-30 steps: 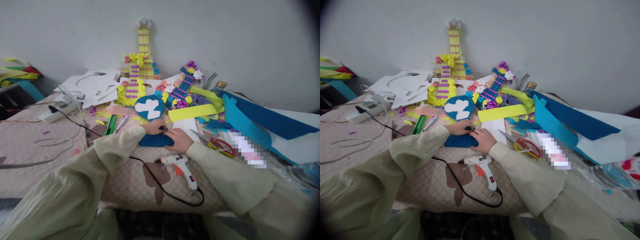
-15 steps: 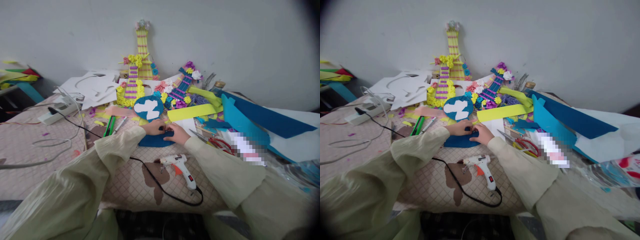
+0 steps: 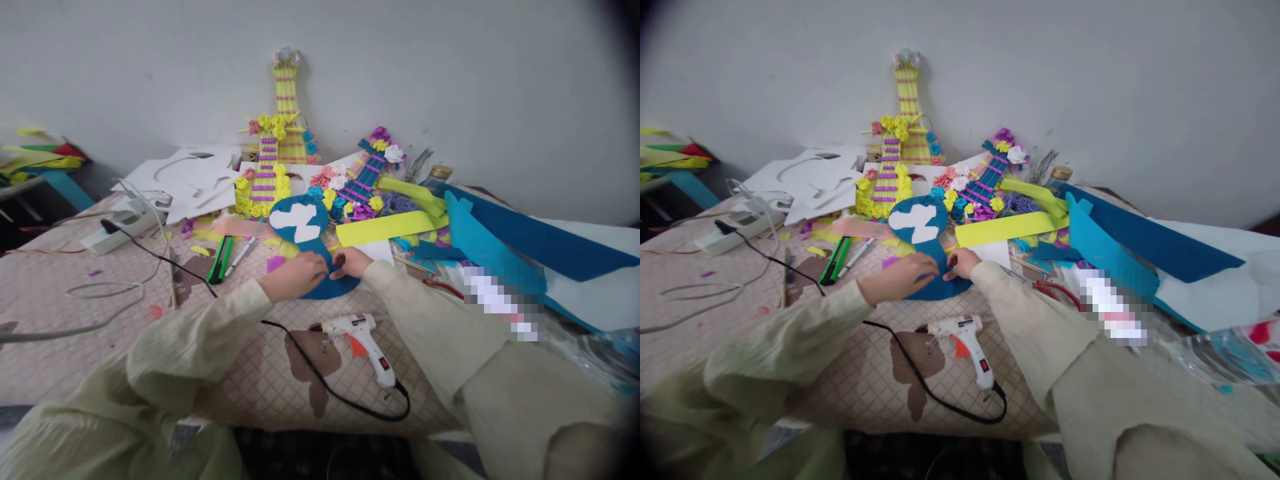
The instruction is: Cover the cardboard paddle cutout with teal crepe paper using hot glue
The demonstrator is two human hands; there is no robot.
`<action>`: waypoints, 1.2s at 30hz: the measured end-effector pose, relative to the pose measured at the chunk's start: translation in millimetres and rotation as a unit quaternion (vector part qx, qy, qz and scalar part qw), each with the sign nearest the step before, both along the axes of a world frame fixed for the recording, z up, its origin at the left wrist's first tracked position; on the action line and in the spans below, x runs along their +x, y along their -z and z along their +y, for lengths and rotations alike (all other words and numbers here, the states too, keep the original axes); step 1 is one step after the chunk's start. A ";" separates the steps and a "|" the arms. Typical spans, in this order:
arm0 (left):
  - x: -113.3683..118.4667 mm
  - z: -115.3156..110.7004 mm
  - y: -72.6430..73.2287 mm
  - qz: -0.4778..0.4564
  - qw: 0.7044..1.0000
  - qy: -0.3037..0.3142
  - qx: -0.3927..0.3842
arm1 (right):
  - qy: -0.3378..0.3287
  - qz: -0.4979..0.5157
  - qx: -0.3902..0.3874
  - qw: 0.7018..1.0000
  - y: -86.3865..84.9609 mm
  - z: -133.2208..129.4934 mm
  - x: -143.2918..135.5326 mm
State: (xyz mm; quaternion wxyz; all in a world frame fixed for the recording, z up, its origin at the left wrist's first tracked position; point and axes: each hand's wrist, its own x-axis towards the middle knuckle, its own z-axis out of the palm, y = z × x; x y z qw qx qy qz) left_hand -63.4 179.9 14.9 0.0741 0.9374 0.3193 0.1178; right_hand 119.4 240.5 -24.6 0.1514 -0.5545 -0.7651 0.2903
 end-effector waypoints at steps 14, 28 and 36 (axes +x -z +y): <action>2.6 -18.5 41.1 -0.049 0.999 0.001 0.007 | -0.005 0.088 -0.032 0.996 1.6 16.7 4.9; 4.9 -15.5 41.1 -0.049 0.999 -0.003 0.017 | 0.044 0.055 0.039 0.997 -1.9 2.6 19.7; 8.8 -5.3 40.2 -0.065 0.997 -0.029 0.005 | 0.052 -0.040 0.084 0.994 -63.0 -86.2 44.3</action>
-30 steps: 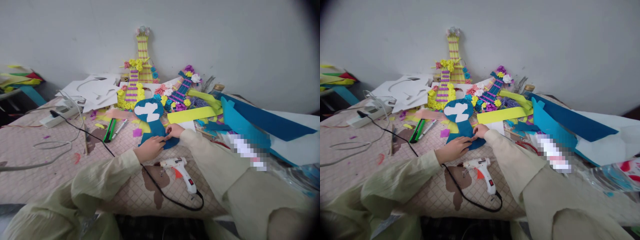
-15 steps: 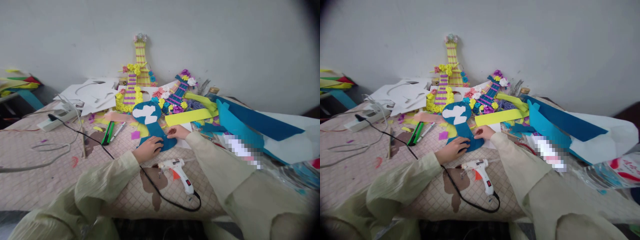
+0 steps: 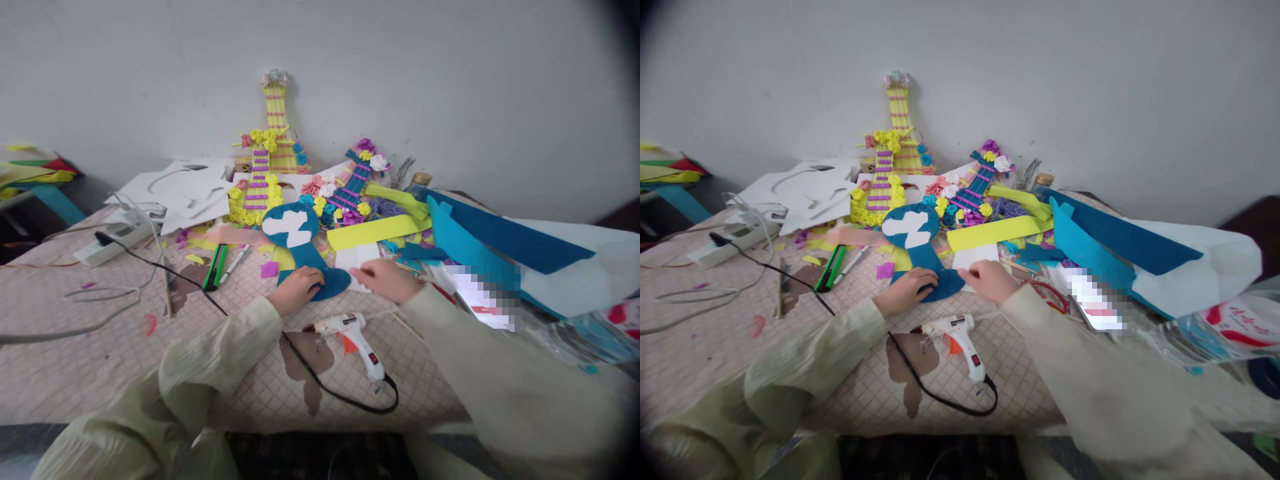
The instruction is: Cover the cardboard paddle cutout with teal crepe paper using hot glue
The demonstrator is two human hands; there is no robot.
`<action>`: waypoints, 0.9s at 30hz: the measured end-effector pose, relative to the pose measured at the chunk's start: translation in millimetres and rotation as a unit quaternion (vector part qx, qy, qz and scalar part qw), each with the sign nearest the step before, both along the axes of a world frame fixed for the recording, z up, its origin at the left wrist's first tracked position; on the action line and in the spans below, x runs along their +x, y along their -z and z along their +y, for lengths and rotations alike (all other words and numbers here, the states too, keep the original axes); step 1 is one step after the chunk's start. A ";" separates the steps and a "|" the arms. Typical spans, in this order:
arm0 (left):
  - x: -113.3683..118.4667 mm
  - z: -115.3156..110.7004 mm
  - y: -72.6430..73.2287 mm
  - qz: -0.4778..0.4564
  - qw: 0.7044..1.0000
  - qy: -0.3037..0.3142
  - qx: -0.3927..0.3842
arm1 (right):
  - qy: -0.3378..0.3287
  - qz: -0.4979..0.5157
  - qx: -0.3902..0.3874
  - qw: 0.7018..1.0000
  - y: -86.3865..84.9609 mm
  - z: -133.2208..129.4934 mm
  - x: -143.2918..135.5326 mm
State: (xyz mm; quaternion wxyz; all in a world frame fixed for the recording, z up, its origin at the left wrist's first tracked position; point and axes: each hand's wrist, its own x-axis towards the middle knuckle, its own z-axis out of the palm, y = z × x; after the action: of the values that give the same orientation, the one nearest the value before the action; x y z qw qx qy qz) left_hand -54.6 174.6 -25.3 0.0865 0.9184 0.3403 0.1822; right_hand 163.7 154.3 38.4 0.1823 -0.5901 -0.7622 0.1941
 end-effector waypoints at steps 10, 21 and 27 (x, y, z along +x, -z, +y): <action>-5.8 -0.2 0.9 -0.001 0.998 -0.057 0.005 | -0.039 -0.073 -0.078 0.993 47.7 -94.1 -2.5; -1.5 11.3 -8.9 0.024 0.999 -0.047 -0.007 | 0.134 0.245 -0.104 0.955 32.0 -138.2 15.0; 3.7 14.1 -3.3 0.008 0.997 -0.072 -0.004 | 0.313 0.522 -0.005 0.794 32.0 -165.7 20.8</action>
State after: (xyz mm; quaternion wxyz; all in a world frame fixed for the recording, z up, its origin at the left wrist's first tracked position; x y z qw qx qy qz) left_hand -50.9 188.8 -22.0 0.0736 0.8926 0.4070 0.1792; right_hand 184.5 -11.4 6.4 0.6004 -0.6064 -0.3242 0.4083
